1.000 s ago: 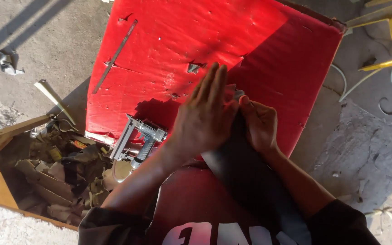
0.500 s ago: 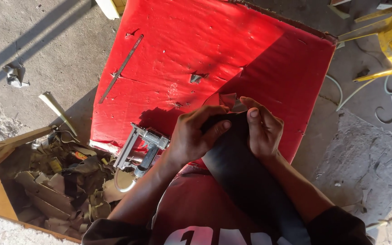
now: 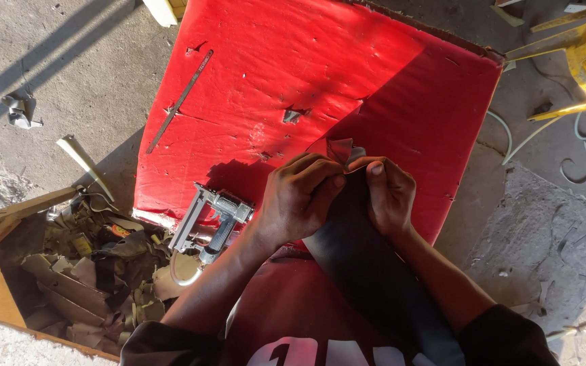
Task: The person is attaching black vinyl fabric to a wooden furniture frame using a staple gun and a power driver, stretching the material for a tight fit.
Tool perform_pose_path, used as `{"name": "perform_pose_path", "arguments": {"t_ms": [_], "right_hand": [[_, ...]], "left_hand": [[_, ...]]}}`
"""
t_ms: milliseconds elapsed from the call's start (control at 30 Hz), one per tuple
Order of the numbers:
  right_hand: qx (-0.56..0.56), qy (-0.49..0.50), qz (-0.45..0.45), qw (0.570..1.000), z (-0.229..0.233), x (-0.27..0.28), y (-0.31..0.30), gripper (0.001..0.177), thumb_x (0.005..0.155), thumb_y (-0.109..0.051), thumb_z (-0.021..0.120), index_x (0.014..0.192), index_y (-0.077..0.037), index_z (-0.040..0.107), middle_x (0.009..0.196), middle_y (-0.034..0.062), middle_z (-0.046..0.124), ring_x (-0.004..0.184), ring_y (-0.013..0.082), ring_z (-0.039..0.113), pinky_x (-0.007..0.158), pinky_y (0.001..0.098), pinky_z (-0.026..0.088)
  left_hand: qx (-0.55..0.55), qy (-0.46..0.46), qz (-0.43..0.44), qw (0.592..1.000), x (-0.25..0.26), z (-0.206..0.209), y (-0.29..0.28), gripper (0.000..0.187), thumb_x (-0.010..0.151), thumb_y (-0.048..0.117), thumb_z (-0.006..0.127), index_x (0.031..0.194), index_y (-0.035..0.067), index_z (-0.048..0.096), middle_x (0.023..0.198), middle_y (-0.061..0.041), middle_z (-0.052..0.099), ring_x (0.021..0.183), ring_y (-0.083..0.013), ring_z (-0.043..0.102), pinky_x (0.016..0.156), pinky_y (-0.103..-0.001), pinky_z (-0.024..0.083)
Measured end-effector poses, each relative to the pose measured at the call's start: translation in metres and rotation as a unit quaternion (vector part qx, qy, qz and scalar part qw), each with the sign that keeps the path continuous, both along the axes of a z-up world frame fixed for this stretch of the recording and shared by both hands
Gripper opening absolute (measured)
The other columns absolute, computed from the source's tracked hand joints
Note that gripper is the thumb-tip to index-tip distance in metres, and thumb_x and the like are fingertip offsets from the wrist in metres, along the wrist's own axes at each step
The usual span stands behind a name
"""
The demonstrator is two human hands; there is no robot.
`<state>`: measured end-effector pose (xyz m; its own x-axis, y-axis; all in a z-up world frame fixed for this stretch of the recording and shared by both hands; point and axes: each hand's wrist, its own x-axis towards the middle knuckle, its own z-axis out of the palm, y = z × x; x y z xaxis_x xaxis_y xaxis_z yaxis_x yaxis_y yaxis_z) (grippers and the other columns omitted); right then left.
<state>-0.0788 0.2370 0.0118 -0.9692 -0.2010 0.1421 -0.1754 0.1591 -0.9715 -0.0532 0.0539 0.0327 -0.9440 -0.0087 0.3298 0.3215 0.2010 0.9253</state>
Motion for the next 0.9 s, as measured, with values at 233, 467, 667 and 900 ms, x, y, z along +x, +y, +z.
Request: {"name": "perform_pose_path", "arguments": {"t_ms": [233,467,667,900], "right_hand": [[0.005,-0.023,0.012,1.0,-0.034,0.012,0.015,0.056,0.117,-0.022,0.043,0.068,-0.004,0.061,0.056,-0.0003,0.047,0.059,0.0025,0.037,0.051,0.0213,0.037],[0.011,-0.212,0.012,0.977,-0.017,0.009,0.004,0.064,0.115,-0.028,0.055,0.054,-0.011,0.049,0.051,-0.0037,0.042,0.055,-0.0012,0.037,0.047,0.0155,0.031],[0.006,-0.28,0.036,0.959,-0.017,0.0,-0.003,0.065,0.112,-0.029,0.06,0.05,-0.016,0.045,0.047,-0.0061,0.041,0.047,-0.001,0.039,0.044,0.015,0.033],[0.016,-0.311,0.031,0.95,-0.011,0.002,-0.01,0.062,0.112,-0.023,0.058,0.052,-0.015,0.045,0.048,-0.0061,0.041,0.044,0.0012,0.04,0.045,0.0143,0.035]], "left_hand": [[-0.031,-0.031,0.015,0.999,-0.002,0.009,0.004,0.013,0.099,0.013,0.065,0.09,0.006,0.07,0.079,-0.013,0.067,0.077,-0.0417,0.072,0.061,-0.048,0.059],[-0.08,-0.178,0.074,0.978,-0.002,0.024,0.01,0.021,0.096,0.017,0.064,0.08,0.005,0.061,0.067,-0.016,0.055,0.064,-0.0457,0.063,0.052,-0.047,0.049],[0.067,-0.167,0.014,0.984,0.001,0.009,-0.012,0.024,0.104,0.022,0.057,0.088,0.005,0.064,0.074,-0.019,0.059,0.079,-0.037,0.061,0.065,-0.048,0.052],[0.2,-0.06,-0.055,0.977,0.019,-0.035,-0.011,0.018,0.101,0.017,0.072,0.108,0.001,0.073,0.105,-0.017,0.075,0.11,-0.0347,0.074,0.095,-0.046,0.057]]}}
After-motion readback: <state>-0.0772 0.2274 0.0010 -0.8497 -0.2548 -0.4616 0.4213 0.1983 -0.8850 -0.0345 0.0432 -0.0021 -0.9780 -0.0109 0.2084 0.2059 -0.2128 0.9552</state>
